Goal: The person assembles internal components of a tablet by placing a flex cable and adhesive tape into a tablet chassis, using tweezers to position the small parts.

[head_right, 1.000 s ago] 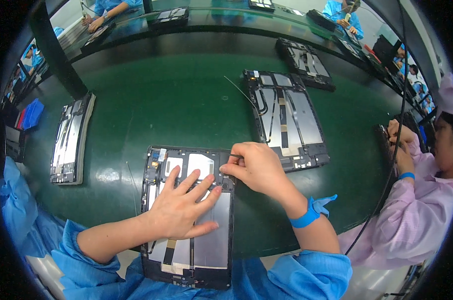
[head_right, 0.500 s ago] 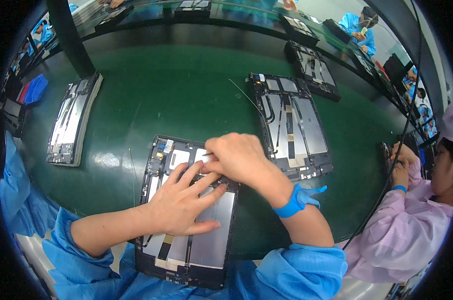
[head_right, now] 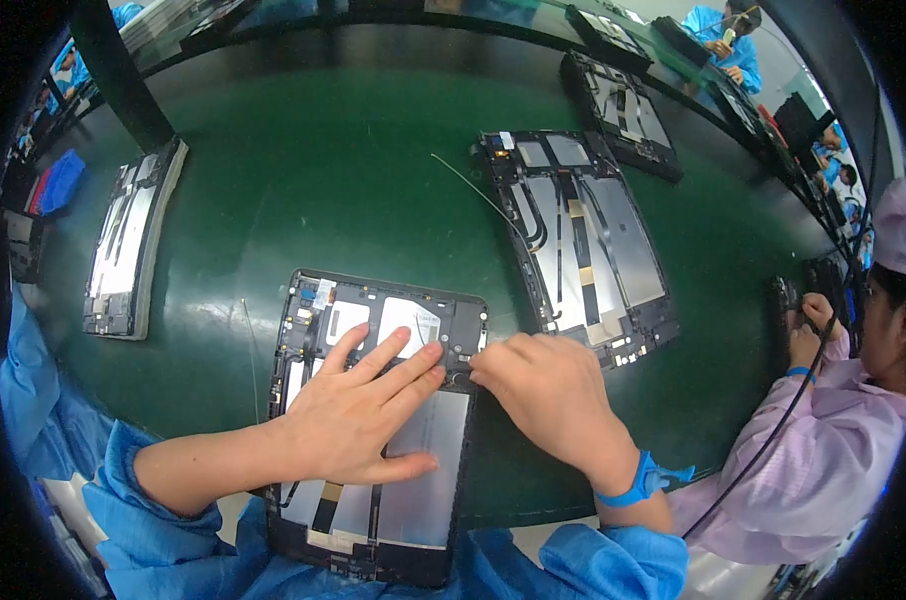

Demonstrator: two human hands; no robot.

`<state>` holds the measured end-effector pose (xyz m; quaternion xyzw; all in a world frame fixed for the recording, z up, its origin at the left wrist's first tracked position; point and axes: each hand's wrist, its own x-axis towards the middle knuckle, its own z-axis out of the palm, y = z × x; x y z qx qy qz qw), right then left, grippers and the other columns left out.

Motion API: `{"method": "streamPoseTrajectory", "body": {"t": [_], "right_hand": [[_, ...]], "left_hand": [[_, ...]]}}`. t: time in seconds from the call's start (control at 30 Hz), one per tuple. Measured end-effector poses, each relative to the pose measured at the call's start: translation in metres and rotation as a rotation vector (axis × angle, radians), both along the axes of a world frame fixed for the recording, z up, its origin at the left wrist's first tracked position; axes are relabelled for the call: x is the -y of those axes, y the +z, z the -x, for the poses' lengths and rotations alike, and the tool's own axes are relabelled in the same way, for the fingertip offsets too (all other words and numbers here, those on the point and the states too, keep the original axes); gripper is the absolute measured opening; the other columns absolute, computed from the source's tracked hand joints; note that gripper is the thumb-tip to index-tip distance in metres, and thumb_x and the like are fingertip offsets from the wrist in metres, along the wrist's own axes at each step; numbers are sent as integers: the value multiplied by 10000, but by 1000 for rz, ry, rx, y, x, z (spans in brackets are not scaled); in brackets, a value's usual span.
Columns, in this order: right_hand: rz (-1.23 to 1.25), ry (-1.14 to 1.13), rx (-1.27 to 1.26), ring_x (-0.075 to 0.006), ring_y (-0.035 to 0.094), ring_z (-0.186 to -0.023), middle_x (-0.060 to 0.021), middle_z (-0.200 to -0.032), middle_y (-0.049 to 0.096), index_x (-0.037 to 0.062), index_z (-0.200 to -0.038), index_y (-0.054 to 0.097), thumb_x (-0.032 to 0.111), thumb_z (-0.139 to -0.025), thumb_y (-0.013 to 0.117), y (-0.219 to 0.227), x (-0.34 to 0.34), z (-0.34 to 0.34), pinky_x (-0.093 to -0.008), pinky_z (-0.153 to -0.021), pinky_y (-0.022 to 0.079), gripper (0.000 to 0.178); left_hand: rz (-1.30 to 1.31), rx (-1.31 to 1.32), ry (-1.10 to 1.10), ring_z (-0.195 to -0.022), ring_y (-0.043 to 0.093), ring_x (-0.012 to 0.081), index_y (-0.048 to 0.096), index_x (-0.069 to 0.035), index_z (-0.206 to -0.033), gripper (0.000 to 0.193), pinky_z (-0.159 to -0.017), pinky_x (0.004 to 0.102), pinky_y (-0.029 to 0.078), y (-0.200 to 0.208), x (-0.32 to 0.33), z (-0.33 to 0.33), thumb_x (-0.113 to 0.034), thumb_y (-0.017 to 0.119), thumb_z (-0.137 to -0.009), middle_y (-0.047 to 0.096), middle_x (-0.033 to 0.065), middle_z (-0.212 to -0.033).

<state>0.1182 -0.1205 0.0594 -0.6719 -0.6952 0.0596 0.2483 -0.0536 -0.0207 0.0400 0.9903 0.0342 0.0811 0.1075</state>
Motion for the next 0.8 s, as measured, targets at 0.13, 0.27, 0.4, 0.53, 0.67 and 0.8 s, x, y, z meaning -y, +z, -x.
{"method": "streamPoseTrajectory", "body": {"t": [0.13, 0.27, 0.4, 0.53, 0.67, 0.8], "right_hand": [[-91, -22, 99, -170, 527, -522, -26, -598, 500, 113, -690, 547, 147, -623, 620, -11, 7, 5, -289, -423, 380, 104], [-168, -70, 78, -169, 512, -477, -17, -548, 506, 100, -635, 527, 157, -609, 638, -18, 5, 9, -281, -411, 375, 127], [-85, -38, 67, -172, 504, -453, -17, -519, 505, 95, -603, 512, 148, -603, 644, 0, 0, 24, -277, -402, 371, 142], [-88, -23, 66, -178, 499, -445, -25, -516, 499, 89, -594, 508, 133, -598, 645, 4, -7, 29, -278, -388, 364, 144], [-78, -20, 104, -183, 498, -447, -33, -510, 490, 81, -598, 495, 125, -601, 640, 4, -9, 30, -285, -380, 363, 151], [36, -69, 141, -195, 508, -447, -45, -517, 499, 77, -611, 477, 133, -619, 625, 18, -8, 36, -295, -375, 362, 158]], "left_hand": [[2, 35, 8, -1089, 341, 300, 462, -4, -1068, 626, -902, 477, 198, -3, 3, -2, -504, 462, -693, 387, 130, -1180], [-12, 82, 11, -1075, 355, 293, 476, -10, -1054, 616, -899, 473, 200, -9, 2, -1, -501, 476, -681, 403, 120, -1168], [62, 60, 0, -1069, 362, 294, 478, -11, -1052, 617, -901, 472, 199, 8, -5, 15, -503, 475, -680, 409, 122, -1161], [86, 77, -8, -1069, 362, 297, 478, -11, -1052, 621, -903, 472, 197, 7, -12, 18, -507, 475, -678, 408, 126, -1160], [87, 79, -3, -1072, 359, 299, 479, -12, -1051, 622, -905, 472, 194, 6, -13, 19, -507, 478, -674, 406, 130, -1161], [78, 60, -5, -1074, 358, 299, 478, -13, -1054, 618, -908, 472, 192, 10, -12, 16, -499, 482, -673, 406, 131, -1160]]}}
